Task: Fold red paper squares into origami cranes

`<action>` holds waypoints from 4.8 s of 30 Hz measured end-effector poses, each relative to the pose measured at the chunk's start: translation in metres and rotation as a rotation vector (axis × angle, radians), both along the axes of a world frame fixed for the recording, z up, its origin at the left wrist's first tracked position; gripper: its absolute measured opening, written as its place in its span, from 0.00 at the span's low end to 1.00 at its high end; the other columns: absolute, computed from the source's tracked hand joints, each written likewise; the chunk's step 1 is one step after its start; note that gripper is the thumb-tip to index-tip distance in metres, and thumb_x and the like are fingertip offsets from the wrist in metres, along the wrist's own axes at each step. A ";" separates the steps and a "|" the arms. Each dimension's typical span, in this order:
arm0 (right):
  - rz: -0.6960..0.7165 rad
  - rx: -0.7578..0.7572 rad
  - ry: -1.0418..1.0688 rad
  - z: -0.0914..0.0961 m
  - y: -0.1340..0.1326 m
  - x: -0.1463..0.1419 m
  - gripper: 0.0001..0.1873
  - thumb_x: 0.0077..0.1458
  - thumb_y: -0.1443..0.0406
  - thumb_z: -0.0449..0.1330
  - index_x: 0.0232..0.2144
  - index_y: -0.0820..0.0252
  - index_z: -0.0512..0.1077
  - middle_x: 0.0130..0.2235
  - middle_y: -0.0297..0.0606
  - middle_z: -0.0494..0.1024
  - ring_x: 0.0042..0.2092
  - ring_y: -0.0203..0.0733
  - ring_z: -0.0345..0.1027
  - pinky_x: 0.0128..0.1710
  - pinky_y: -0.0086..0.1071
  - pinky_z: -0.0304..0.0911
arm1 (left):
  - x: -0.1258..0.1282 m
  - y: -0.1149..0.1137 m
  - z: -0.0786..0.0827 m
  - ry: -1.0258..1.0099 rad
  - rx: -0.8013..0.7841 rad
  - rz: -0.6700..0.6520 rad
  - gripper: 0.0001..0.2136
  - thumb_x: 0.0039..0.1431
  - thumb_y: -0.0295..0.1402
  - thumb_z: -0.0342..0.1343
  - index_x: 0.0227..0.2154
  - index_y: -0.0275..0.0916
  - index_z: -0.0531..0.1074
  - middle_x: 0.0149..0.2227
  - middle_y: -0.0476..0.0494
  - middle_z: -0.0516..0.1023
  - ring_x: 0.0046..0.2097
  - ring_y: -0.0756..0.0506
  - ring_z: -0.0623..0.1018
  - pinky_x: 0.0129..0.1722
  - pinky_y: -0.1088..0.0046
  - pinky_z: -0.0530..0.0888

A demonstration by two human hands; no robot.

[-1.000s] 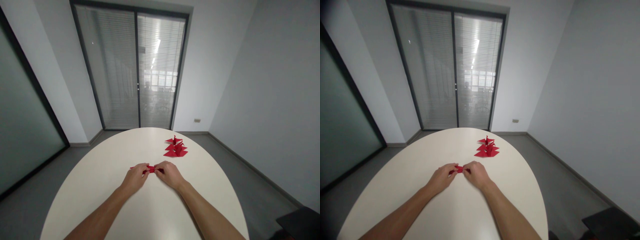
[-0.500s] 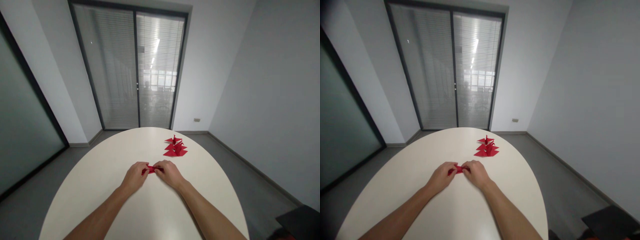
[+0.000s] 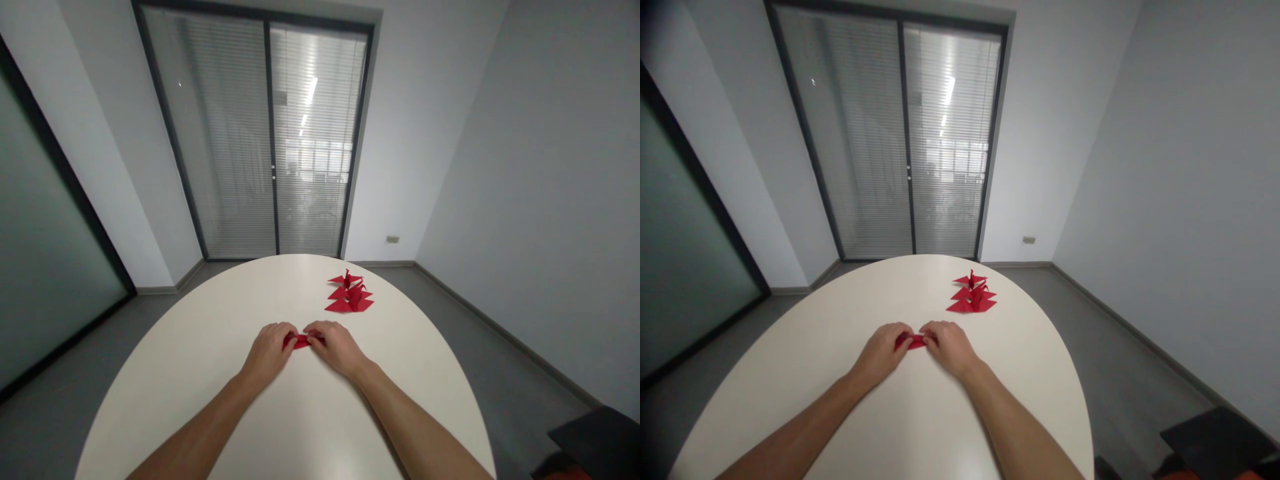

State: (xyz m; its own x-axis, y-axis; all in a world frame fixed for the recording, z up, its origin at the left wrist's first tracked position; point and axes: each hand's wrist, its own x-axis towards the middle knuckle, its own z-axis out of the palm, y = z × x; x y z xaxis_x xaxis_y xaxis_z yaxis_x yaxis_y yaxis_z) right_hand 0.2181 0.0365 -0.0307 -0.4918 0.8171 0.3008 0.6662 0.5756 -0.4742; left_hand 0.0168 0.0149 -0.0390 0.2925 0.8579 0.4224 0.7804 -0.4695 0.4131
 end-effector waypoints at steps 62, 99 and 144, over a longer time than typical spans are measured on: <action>0.129 -0.622 1.124 -0.006 -0.001 -0.016 0.20 0.40 0.57 0.73 0.27 0.58 0.68 0.27 0.31 0.76 0.29 0.36 0.70 0.34 0.32 0.65 | 0.015 -0.015 0.023 -0.849 -0.543 -0.089 0.19 0.50 0.42 0.63 0.41 0.36 0.74 0.32 0.44 0.81 0.31 0.46 0.78 0.32 0.72 0.73; 0.026 -0.574 0.940 -0.012 -0.012 -0.024 0.19 0.45 0.53 0.69 0.31 0.61 0.72 0.24 0.31 0.72 0.25 0.34 0.63 0.28 0.29 0.58 | 0.016 -0.007 0.009 -1.052 -0.491 -0.060 0.18 0.45 0.43 0.66 0.36 0.36 0.73 0.33 0.44 0.81 0.33 0.45 0.79 0.35 0.70 0.74; 0.253 -0.734 0.814 -0.012 0.004 0.003 0.19 0.46 0.59 0.71 0.39 0.61 0.73 0.34 0.34 0.77 0.31 0.34 0.69 0.33 0.30 0.62 | 0.008 -0.005 0.009 -1.100 -0.710 0.018 0.22 0.38 0.43 0.70 0.33 0.35 0.72 0.26 0.41 0.82 0.26 0.44 0.80 0.26 0.73 0.73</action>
